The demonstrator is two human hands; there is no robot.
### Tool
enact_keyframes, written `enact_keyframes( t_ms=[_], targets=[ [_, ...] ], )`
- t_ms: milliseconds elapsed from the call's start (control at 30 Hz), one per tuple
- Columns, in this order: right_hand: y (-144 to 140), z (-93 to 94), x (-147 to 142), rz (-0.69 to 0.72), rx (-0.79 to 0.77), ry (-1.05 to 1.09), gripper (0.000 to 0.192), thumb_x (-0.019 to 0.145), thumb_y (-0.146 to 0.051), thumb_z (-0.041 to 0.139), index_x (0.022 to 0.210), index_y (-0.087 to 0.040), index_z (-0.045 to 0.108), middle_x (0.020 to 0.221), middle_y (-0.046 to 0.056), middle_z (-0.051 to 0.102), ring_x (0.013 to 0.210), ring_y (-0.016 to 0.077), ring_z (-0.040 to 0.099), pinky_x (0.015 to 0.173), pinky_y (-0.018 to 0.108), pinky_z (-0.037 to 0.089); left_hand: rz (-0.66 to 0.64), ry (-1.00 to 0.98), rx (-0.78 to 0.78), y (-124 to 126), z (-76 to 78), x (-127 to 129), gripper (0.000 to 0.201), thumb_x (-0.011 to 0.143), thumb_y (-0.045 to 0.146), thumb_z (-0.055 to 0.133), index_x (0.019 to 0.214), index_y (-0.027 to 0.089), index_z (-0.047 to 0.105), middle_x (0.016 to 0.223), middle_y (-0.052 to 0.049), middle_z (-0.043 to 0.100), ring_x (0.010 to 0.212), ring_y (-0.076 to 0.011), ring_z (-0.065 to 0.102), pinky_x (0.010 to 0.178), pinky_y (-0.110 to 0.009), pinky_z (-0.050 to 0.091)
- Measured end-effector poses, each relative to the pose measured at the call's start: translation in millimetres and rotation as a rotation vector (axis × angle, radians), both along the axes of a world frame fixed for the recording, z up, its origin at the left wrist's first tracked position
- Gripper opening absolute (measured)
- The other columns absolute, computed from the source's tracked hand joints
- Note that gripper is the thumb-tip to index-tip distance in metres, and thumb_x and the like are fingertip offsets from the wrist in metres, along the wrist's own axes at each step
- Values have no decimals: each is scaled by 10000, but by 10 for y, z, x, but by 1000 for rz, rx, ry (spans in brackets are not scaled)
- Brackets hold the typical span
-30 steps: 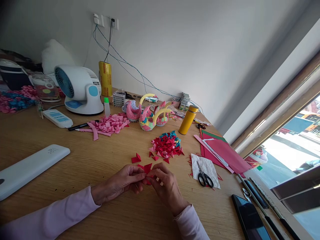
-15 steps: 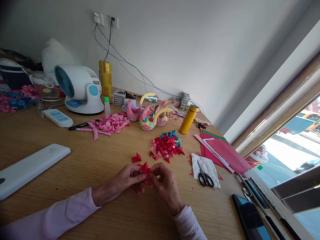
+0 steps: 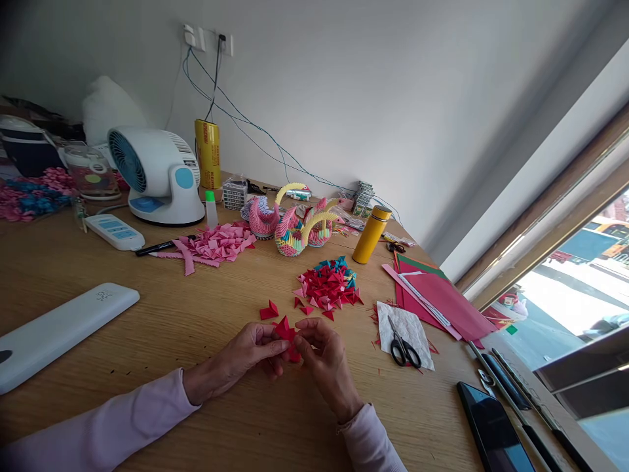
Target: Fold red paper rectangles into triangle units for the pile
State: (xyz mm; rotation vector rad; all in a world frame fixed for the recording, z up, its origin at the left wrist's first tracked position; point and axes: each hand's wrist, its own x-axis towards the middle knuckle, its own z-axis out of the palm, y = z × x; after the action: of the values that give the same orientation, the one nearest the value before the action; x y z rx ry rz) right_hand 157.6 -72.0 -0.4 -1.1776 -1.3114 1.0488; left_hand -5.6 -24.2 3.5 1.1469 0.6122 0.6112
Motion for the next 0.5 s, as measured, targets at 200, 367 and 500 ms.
enact_keyframes(
  t_ms=[200, 367, 500],
  targets=[
    [6, 0, -42, -12, 10, -14, 283, 790, -375, 635, 962, -176, 532, 767, 20, 614, 608, 124, 596, 456, 191, 439, 5, 23, 32, -9, 7, 18, 367, 676, 421, 709, 781, 80, 623, 699, -59, 648, 503, -123, 589, 493, -253, 482],
    [-20, 60, -74, -91, 131, -229, 180, 819, -277, 570, 961, -187, 506, 738, 1, 595, 573, 115, 578, 461, 200, 427, -29, 74, 145, -15, 17, 41, 397, 690, 484, 670, 816, 115, 595, 710, -41, 636, 469, -124, 572, 449, -249, 470],
    [-46, 114, -47, -110, 253, -460, 183, 828, -211, 522, 1010, -197, 519, 738, 1, 585, 630, 124, 570, 508, 209, 434, 91, 193, 396, 24, 18, 33, 340, 753, 451, 619, 874, 132, 614, 726, -43, 643, 578, -136, 574, 475, -208, 426]
  ],
)
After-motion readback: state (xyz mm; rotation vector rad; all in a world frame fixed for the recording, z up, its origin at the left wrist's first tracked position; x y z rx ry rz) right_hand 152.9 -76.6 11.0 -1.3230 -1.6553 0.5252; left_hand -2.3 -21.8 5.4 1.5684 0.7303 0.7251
